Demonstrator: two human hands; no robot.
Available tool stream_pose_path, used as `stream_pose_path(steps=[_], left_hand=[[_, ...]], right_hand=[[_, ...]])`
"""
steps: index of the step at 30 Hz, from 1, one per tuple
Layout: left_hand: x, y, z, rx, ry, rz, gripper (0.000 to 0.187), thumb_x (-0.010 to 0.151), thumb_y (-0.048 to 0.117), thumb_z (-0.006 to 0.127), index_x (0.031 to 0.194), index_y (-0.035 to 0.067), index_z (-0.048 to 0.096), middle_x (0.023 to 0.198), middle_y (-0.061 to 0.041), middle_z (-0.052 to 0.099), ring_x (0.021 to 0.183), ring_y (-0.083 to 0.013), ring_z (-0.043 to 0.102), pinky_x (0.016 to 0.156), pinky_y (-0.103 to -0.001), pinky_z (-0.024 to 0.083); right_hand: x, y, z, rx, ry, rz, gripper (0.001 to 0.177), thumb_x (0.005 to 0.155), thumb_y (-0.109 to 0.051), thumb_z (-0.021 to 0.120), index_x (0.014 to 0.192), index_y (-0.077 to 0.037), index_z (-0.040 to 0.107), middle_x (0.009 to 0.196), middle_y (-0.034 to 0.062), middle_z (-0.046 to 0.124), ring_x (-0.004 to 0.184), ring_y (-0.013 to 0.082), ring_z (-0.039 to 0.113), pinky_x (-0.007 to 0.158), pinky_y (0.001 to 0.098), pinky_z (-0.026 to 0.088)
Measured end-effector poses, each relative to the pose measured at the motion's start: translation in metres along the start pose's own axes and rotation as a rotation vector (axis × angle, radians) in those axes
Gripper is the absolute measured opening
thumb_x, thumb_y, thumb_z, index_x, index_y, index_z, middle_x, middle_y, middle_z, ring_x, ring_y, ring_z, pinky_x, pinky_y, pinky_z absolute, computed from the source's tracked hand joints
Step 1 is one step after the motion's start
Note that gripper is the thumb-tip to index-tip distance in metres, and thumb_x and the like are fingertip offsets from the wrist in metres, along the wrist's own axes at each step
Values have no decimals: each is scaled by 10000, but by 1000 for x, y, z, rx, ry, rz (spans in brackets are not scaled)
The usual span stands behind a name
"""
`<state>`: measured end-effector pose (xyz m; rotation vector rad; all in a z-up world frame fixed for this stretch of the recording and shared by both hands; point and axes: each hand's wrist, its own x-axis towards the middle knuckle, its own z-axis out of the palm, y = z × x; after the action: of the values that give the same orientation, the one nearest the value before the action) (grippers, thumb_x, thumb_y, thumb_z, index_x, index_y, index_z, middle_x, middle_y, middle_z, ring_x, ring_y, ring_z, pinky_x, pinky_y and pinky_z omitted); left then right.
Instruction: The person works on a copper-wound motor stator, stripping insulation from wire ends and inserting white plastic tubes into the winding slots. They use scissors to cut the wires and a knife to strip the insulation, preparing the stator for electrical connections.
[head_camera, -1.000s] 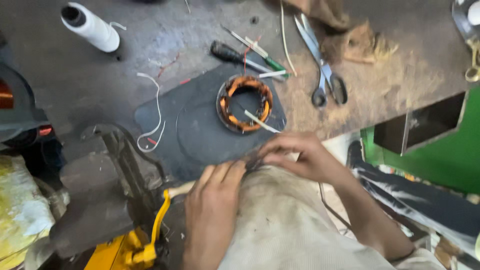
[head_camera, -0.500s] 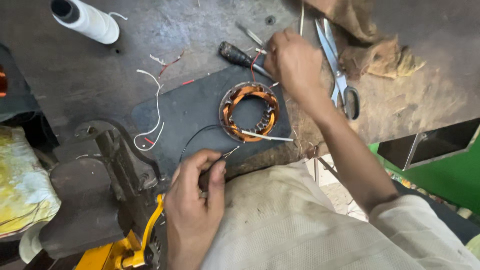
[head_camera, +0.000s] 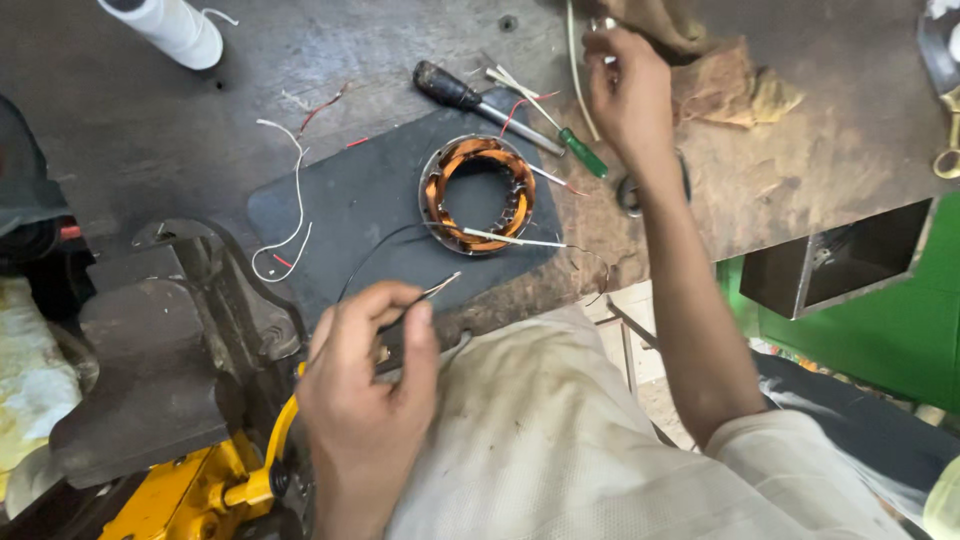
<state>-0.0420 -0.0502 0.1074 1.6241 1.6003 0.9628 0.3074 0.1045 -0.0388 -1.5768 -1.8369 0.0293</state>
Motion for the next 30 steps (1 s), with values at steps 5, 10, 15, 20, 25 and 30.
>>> stream_pose_path(steps=[5,10,15,20,25,30], left_hand=[[-9,-5,-8,-45,68,-63,166,955,109,721,1088,16,687,976,-107,704,789,-165,734,696,-282,577],[-15,-6,-6,-22,104,-13,164,950,103,721,1082,13,682,959,-111,695,811,-179,727,713,-293,578],[-20,-4,-6,-10,111,1,162,938,99,724,1074,19,685,930,-107,695,782,-185,715,691,-303,569],[-28,0,-5,32,114,87,162,943,91,725,1077,11,683,935,-104,709,792,-227,661,663,-346,498],[-29,0,-4,6,135,65,166,947,97,728,1089,22,684,915,-94,692,779,-214,635,664,-336,492],[-32,4,-1,-40,147,67,157,936,90,734,1071,25,689,923,-88,702,781,-214,641,673,-338,487]], right_hand=[[2,-38,1,13,-82,18,140,964,-58,721,1101,-50,749,999,146,704,872,293,705,771,380,563],[22,-59,18,-89,-179,-53,132,928,-139,768,1046,-81,759,962,123,697,860,322,689,729,428,539],[30,-46,48,-308,-325,-69,77,865,-143,769,941,-139,777,948,104,711,835,343,688,673,479,522],[48,-29,36,-302,-167,-183,150,850,-139,769,991,-90,759,955,136,693,897,366,677,700,478,521],[43,-32,34,-206,-191,-166,140,851,-174,786,960,-90,759,964,137,691,899,366,664,738,484,529],[42,-44,47,-371,-227,-187,65,889,-114,732,872,-60,700,938,157,677,927,370,667,733,488,524]])
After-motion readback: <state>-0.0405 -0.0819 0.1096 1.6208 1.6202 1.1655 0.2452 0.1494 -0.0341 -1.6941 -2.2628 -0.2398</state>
